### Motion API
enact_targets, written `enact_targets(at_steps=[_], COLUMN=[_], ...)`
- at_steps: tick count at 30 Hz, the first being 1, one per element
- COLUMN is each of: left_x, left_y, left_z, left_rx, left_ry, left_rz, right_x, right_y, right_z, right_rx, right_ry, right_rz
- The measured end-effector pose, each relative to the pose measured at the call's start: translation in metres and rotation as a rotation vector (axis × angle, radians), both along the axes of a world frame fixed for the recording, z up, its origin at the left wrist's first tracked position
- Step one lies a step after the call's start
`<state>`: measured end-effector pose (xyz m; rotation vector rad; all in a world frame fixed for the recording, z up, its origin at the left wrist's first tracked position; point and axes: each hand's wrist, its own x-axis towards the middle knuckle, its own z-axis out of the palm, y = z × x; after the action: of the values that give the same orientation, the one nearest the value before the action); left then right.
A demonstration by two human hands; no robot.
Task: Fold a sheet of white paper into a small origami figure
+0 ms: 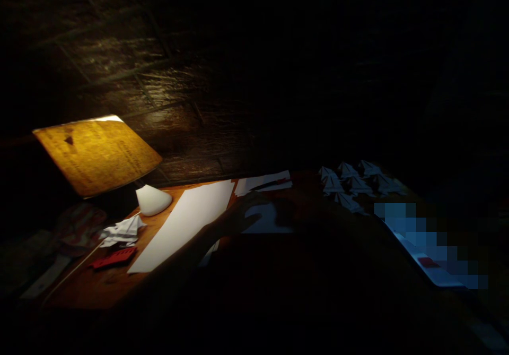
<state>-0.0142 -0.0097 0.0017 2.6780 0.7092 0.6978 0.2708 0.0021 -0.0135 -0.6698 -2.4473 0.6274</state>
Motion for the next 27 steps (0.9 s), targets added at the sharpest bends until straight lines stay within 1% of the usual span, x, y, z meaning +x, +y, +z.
enact_targets(at_steps=[5, 11, 14, 19, 25, 27], left_x=[0.001, 0.001, 0.000, 0.000, 0.000, 0.000], left_y=[-0.002, -0.001, 0.001, 0.002, 0.000, -0.001], left_z=[0.002, 0.001, -0.001, -0.001, 0.000, 0.000], left_rx=[-0.008, -0.008, -0.015, -0.016, -0.025, -0.030], left_ry=[0.007, -0.004, -0.008, -0.013, -0.009, -0.007], left_rz=[0.007, -0.003, -0.003, -0.018, -0.010, -0.010], right_x=[0.001, 0.000, -0.001, -0.004, -0.002, -0.002], right_y=[0.000, -0.002, -0.006, -0.010, -0.010, -0.012], right_z=[-0.001, -0.004, 0.002, 0.013, 0.010, 0.011], right_rx=[0.024, 0.003, -0.033, -0.023, -0.032, -0.035], right_ry=[-0.009, 0.002, 0.007, 0.017, -0.003, 0.003], right_rz=[-0.028, -0.037, -0.026, 0.022, 0.002, 0.001])
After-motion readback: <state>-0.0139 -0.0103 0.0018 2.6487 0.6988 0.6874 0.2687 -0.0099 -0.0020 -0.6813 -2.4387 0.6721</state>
